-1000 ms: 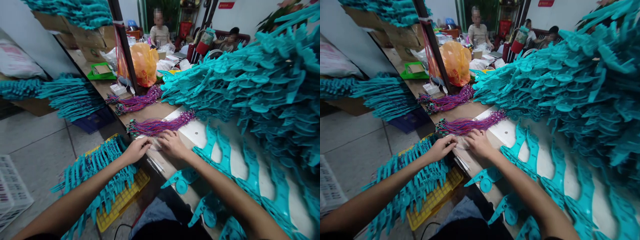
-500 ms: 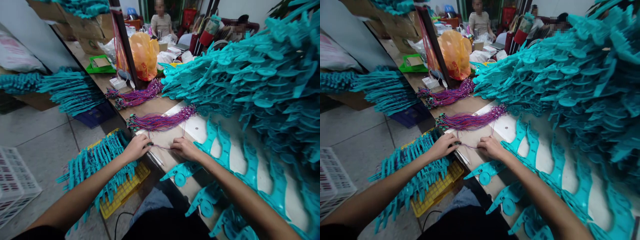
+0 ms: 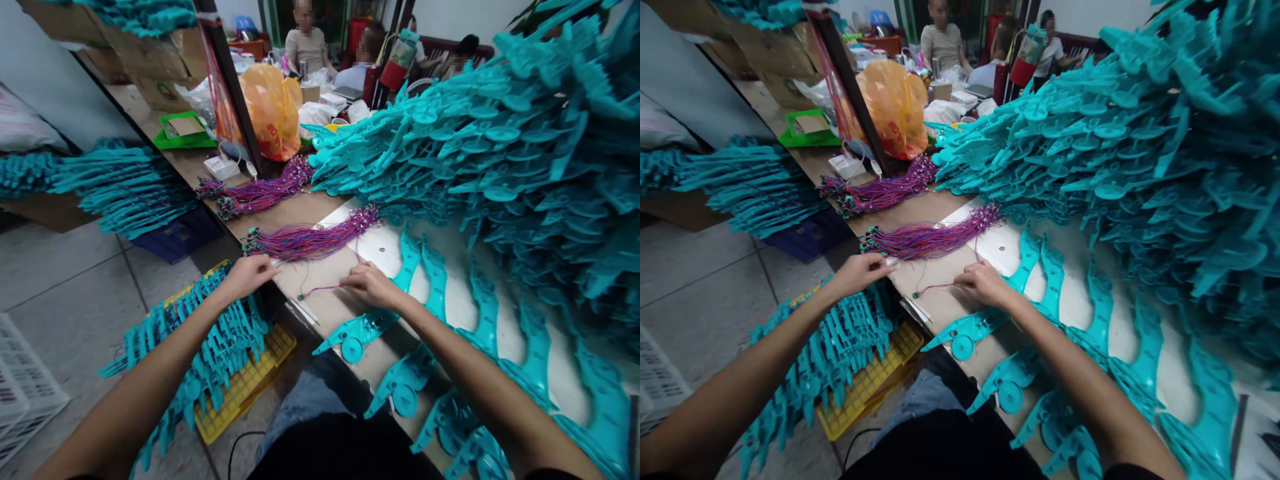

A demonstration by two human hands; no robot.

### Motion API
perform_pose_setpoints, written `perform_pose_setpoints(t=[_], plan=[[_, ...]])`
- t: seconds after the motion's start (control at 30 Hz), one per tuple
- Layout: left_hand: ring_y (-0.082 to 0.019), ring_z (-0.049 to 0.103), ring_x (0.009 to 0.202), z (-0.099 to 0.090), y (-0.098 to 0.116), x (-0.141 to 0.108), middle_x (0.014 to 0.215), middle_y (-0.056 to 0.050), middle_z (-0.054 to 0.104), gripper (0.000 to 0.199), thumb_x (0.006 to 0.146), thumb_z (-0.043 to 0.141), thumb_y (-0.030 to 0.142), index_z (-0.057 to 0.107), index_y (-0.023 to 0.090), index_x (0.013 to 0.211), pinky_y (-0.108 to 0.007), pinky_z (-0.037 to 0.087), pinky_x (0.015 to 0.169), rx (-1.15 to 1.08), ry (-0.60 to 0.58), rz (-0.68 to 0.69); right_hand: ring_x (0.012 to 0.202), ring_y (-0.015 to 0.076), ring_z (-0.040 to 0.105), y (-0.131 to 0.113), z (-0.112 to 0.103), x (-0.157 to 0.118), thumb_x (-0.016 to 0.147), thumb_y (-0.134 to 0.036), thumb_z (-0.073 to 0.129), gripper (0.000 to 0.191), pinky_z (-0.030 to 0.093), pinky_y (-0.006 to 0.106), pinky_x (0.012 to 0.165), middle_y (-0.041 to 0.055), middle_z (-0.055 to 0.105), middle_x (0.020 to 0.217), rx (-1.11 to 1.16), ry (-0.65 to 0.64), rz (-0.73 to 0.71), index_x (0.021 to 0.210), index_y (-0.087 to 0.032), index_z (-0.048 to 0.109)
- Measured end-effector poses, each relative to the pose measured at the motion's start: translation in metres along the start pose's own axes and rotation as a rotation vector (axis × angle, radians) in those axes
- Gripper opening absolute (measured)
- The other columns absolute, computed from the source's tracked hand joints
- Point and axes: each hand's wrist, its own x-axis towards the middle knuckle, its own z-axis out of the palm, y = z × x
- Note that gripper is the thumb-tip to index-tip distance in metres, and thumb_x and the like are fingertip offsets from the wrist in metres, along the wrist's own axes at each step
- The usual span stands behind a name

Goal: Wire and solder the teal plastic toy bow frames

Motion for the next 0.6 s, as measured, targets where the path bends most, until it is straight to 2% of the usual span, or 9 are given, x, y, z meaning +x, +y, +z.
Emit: perform_pose_setpoints(t=[0.07, 0.13, 0.17, 0.23, 0.3, 0.37, 0.47, 0.53, 0.6], plan=[[-0.024, 0.056, 0.083, -0.009, -0.001, -0.005, 0.080, -0.010, 0.061, 0.035, 0.087, 0.052, 0.046, 0.063, 0.015, 0.074, -0.034, 0.042, 0.072, 0.196, 0.212, -0.078, 0.075, 0.0158, 0.059, 0.007, -0.008, -0.008, 0.098, -0.039, 0.044, 0.035, 0.037, 0.031, 0.079, 0.0068, 0.067, 0.077, 0.105, 0.102, 0.025, 0.099, -0.018, 0.072], [-0.031, 0.054, 0.103, -0.005, 0.016, -0.009, 0.105, -0.014, 0.062, 0.038, 0.083, 0.058, 0.051, 0.066, 0.016, 0.097, -0.041, 0.043, 0.085, 0.208, 0.337, -0.057, 0.071, 0.0154, 0.058, 0.006, -0.014, -0.010, 0.097, -0.043, 0.044, 0.038, 0.039, 0.030, 0.077, 0.0066, 0.067, 0.074, 0.184, 0.204, 0.026, 0.099, -0.017, 0.072], [-0.031, 0.053, 0.108, 0.001, 0.031, -0.010, 0.114, -0.015, 0.061, 0.047, 0.080, 0.061, 0.052, 0.062, 0.017, 0.112, -0.042, 0.044, 0.089, 0.120, 0.318, -0.012, 0.069, 0.0151, 0.058, 0.003, -0.016, -0.008, 0.097, -0.044, 0.045, 0.039, 0.039, 0.030, 0.074, 0.0064, 0.067, 0.073, 0.212, 0.247, 0.015, 0.098, -0.017, 0.072], [-0.027, 0.056, 0.106, 0.019, 0.065, -0.008, 0.117, -0.012, 0.061, 0.067, 0.077, 0.065, 0.051, 0.049, 0.017, 0.133, -0.039, 0.045, 0.091, -0.136, 0.149, 0.088, 0.066, 0.0146, 0.057, -0.005, -0.019, 0.000, 0.096, -0.045, 0.047, 0.038, 0.040, 0.029, 0.070, 0.0063, 0.067, 0.071, 0.262, 0.326, -0.020, 0.097, -0.016, 0.073], [-0.022, 0.061, 0.088, 0.032, 0.092, -0.003, 0.099, -0.009, 0.066, 0.060, 0.082, 0.060, 0.046, 0.050, 0.015, 0.132, -0.034, 0.048, 0.080, -0.347, -0.001, 0.048, 0.066, 0.0144, 0.057, -0.013, -0.022, 0.010, 0.095, -0.043, 0.050, 0.035, 0.041, 0.029, 0.069, 0.0066, 0.069, 0.074, 0.304, 0.377, -0.047, 0.097, -0.016, 0.073], [-0.016, 0.056, 0.066, 0.029, 0.105, 0.003, 0.071, -0.003, 0.061, 0.042, 0.088, 0.050, 0.041, 0.061, 0.012, 0.117, -0.028, 0.044, 0.065, -0.559, -0.071, -0.060, 0.069, 0.0146, 0.059, -0.011, -0.028, 0.016, 0.094, -0.040, 0.053, 0.030, 0.042, 0.029, 0.070, 0.0064, 0.071, 0.079, 0.327, 0.401, -0.040, 0.098, -0.018, 0.073], [-0.009, 0.038, 0.049, -0.011, 0.101, 0.011, 0.054, 0.004, 0.043, 0.035, 0.086, 0.055, 0.041, 0.067, 0.011, 0.100, -0.022, 0.029, 0.048, -0.893, -0.117, -0.152, 0.076, 0.0166, 0.061, 0.014, -0.041, 0.022, 0.091, -0.036, 0.058, 0.023, 0.044, 0.030, 0.075, 0.0062, 0.071, 0.083, 0.266, 0.426, 0.033, 0.096, -0.020, 0.073], [-0.007, 0.033, 0.049, -0.048, 0.097, 0.017, 0.056, 0.004, 0.041, 0.033, 0.081, 0.065, 0.040, 0.067, 0.011, 0.096, -0.020, 0.025, 0.046, -1.026, -0.133, -0.160, 0.081, 0.0185, 0.061, 0.041, -0.048, 0.027, 0.087, -0.031, 0.062, 0.017, 0.044, 0.031, 0.078, 0.0066, 0.071, 0.085, 0.172, 0.454, 0.131, 0.088, -0.019, 0.074], [-0.006, 0.030, 0.048, -0.081, 0.100, 0.025, 0.055, 0.004, 0.039, 0.026, 0.081, 0.067, 0.036, 0.067, 0.011, 0.089, -0.020, 0.023, 0.046, -1.101, -0.092, -0.143, 0.081, 0.0189, 0.061, 0.066, -0.054, 0.039, 0.083, -0.026, 0.065, 0.012, 0.044, 0.031, 0.077, 0.0066, 0.071, 0.086, 0.109, 0.481, 0.287, 0.083, -0.018, 0.075]])
